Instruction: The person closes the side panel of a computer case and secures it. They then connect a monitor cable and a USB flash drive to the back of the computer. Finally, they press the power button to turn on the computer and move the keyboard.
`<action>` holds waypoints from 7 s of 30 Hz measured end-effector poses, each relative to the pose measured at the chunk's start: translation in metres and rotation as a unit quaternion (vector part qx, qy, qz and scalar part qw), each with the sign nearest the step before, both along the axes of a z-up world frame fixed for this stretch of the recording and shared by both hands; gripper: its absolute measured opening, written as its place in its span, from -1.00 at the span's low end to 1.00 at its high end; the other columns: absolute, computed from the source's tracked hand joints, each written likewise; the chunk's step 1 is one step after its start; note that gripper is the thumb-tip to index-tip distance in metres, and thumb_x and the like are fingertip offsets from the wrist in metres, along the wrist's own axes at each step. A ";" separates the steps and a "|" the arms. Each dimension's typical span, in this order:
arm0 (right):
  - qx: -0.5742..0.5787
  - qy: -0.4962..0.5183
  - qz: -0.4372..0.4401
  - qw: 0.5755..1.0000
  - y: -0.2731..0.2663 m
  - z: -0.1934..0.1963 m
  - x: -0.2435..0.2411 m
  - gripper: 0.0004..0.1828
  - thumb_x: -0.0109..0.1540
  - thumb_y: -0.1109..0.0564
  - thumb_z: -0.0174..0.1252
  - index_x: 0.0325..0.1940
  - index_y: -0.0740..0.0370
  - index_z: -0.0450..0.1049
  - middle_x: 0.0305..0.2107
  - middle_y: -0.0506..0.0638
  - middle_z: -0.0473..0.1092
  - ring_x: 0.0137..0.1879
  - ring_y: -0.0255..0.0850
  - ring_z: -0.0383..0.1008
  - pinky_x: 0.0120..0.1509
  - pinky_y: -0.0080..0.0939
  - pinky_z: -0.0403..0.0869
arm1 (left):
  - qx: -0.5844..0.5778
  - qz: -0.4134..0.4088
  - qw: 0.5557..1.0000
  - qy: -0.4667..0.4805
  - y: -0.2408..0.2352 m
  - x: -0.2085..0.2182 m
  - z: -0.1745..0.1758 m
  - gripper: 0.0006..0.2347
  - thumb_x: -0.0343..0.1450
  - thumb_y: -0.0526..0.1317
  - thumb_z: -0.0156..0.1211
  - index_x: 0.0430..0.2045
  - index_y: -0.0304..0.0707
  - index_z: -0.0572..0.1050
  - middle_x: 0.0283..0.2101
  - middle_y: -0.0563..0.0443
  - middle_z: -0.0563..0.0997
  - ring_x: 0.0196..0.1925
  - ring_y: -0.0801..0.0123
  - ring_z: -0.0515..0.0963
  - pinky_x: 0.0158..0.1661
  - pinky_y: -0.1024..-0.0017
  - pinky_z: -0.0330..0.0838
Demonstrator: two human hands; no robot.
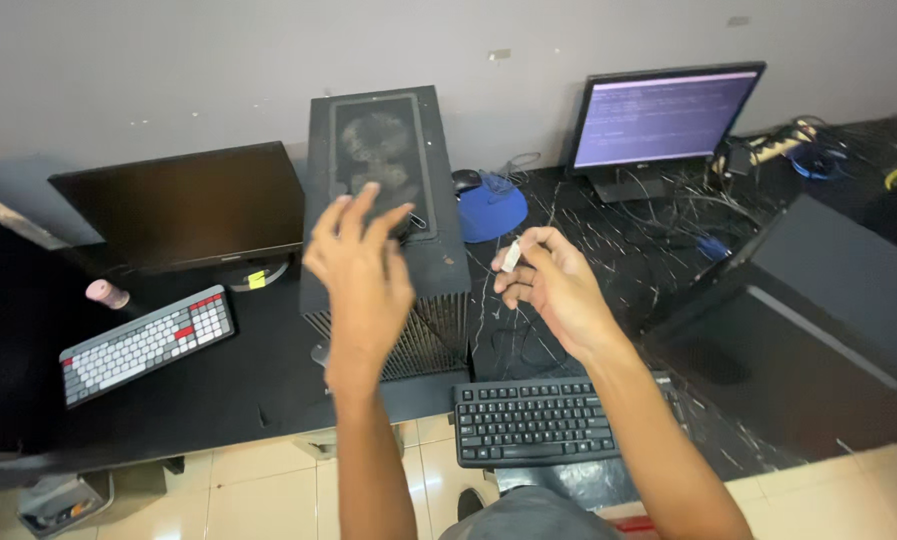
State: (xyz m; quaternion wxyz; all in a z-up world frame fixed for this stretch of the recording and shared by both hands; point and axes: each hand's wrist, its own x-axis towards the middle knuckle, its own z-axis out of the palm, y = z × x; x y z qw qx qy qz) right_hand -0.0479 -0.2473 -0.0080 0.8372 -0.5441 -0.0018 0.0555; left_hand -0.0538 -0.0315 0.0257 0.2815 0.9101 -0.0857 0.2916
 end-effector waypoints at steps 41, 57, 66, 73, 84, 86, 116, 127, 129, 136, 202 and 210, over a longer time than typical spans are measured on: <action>-0.680 -0.068 -0.332 0.650 -0.279 -0.034 0.083 -0.69 0.47 0.38 -0.13 0.25 0.49 0.41 0.10 0.52 0.39 0.39 0.60 0.07 0.40 0.62 -0.01 | -0.489 -0.313 0.771 0.262 -0.369 0.158 -0.190 -0.94 0.37 -0.42 0.33 -0.36 -0.36 0.68 -0.37 -0.21 0.70 -0.40 0.15 0.74 -0.50 0.44 0.69; -0.752 0.015 -0.283 0.595 -0.292 -0.054 0.093 -0.60 0.53 0.14 -0.28 0.27 0.41 0.37 0.27 0.38 0.30 0.51 0.32 0.13 0.53 0.42 -0.04 | -0.350 -0.361 0.847 0.171 -0.437 0.180 -0.249 -0.82 0.41 -0.41 0.19 -0.28 -0.08 0.67 -0.18 0.14 0.70 -0.17 0.25 0.72 -0.14 0.35 0.53; -0.751 0.033 -0.285 0.595 -0.288 -0.050 0.096 -0.59 0.53 0.09 -0.24 0.27 0.42 0.38 0.27 0.38 0.31 0.50 0.34 0.13 0.52 0.45 -0.04 | -0.393 -0.391 0.818 0.154 -0.437 0.179 -0.241 -0.91 0.43 -0.42 0.24 -0.33 -0.20 0.62 -0.23 0.12 0.70 -0.18 0.30 0.72 -0.13 0.40 0.55; -0.742 0.039 -0.291 0.603 -0.287 -0.049 0.096 -0.61 0.51 0.09 -0.21 0.26 0.38 0.38 0.27 0.34 0.29 0.51 0.29 0.11 0.53 0.41 -0.07 | -0.339 -0.411 0.835 0.141 -0.444 0.185 -0.250 -0.79 0.36 -0.49 0.21 -0.29 -0.14 0.65 -0.16 0.14 0.71 -0.12 0.27 0.72 -0.08 0.37 0.54; -0.750 0.042 -0.290 0.593 -0.291 -0.052 0.095 -0.62 0.50 0.07 -0.16 0.26 0.36 0.38 0.27 0.31 0.30 0.51 0.25 0.11 0.53 0.39 -0.06 | -0.573 -0.290 0.692 0.329 -0.474 0.158 -0.253 -0.90 0.44 -0.38 0.25 -0.21 -0.35 0.60 -0.26 -0.07 0.68 -0.40 0.36 0.66 -0.45 0.52 0.66; -0.749 0.043 -0.291 0.593 -0.291 -0.053 0.095 -0.62 0.50 0.07 -0.16 0.26 0.36 0.38 0.27 0.31 0.30 0.51 0.25 0.11 0.53 0.38 -0.06 | -0.595 -0.267 0.674 0.345 -0.476 0.153 -0.251 -0.87 0.42 -0.35 0.27 -0.19 -0.38 0.59 -0.26 -0.11 0.70 -0.42 0.35 0.67 -0.43 0.52 0.65; -0.756 0.038 -0.321 0.569 -0.290 -0.058 0.094 -0.67 0.49 0.00 0.04 0.19 0.28 0.45 0.16 0.28 0.37 0.45 0.29 0.23 0.45 0.57 0.00 | -0.526 -0.143 0.767 0.339 -0.497 0.153 -0.240 -0.92 0.25 -0.30 0.50 -0.48 -0.16 0.70 -0.49 -0.11 0.70 -0.38 0.29 0.73 -0.41 0.47 0.53; -0.758 0.048 -0.318 0.568 -0.289 -0.056 0.094 -0.66 0.48 -0.01 0.04 0.18 0.28 0.44 0.17 0.27 0.36 0.46 0.27 0.22 0.46 0.54 0.00 | -0.502 -0.106 0.780 0.357 -0.498 0.156 -0.242 -0.92 0.20 -0.21 0.52 -0.58 -0.04 0.69 -0.52 0.02 0.70 -0.38 0.31 0.74 -0.37 0.48 0.55; -0.763 0.043 -0.310 0.566 -0.290 -0.056 0.094 -0.66 0.49 -0.01 0.04 0.18 0.29 0.43 0.17 0.27 0.34 0.46 0.26 0.21 0.47 0.53 0.00 | -0.514 -0.130 0.774 0.346 -0.496 0.157 -0.243 -0.93 0.23 -0.26 0.49 -0.58 -0.16 0.68 -0.48 -0.12 0.70 -0.38 0.29 0.72 -0.37 0.46 0.51; -0.764 0.048 -0.315 0.561 -0.289 -0.057 0.095 -0.66 0.49 -0.03 0.04 0.18 0.28 0.45 0.16 0.27 0.36 0.46 0.26 0.21 0.48 0.52 -0.02 | -0.513 -0.139 0.768 0.357 -0.492 0.158 -0.245 -0.92 0.21 -0.25 0.49 -0.59 -0.17 0.67 -0.47 -0.10 0.70 -0.33 0.22 0.74 -0.33 0.41 0.55; -0.641 -0.194 -0.318 0.671 -0.189 -0.204 -0.080 -0.90 0.34 0.21 0.18 -0.05 0.17 0.53 -0.22 0.04 0.50 0.00 0.01 0.47 0.17 0.00 0.30 | -0.089 -0.019 0.915 0.394 -0.197 -0.033 -0.315 -0.62 0.33 0.01 0.38 0.02 0.09 0.55 0.08 0.07 0.63 0.17 0.16 0.55 0.14 0.09 0.41; -0.713 0.214 -0.257 0.616 -0.197 -0.295 -0.131 -0.38 0.35 -0.26 0.08 0.15 0.37 0.31 -0.02 0.37 0.44 0.20 0.22 0.48 0.33 0.20 0.38 | -0.100 0.244 0.880 0.395 -0.162 -0.076 -0.339 -0.13 0.31 0.22 0.32 0.38 -0.25 -0.03 0.41 -0.38 0.07 0.41 -0.20 0.12 0.32 -0.33 -0.14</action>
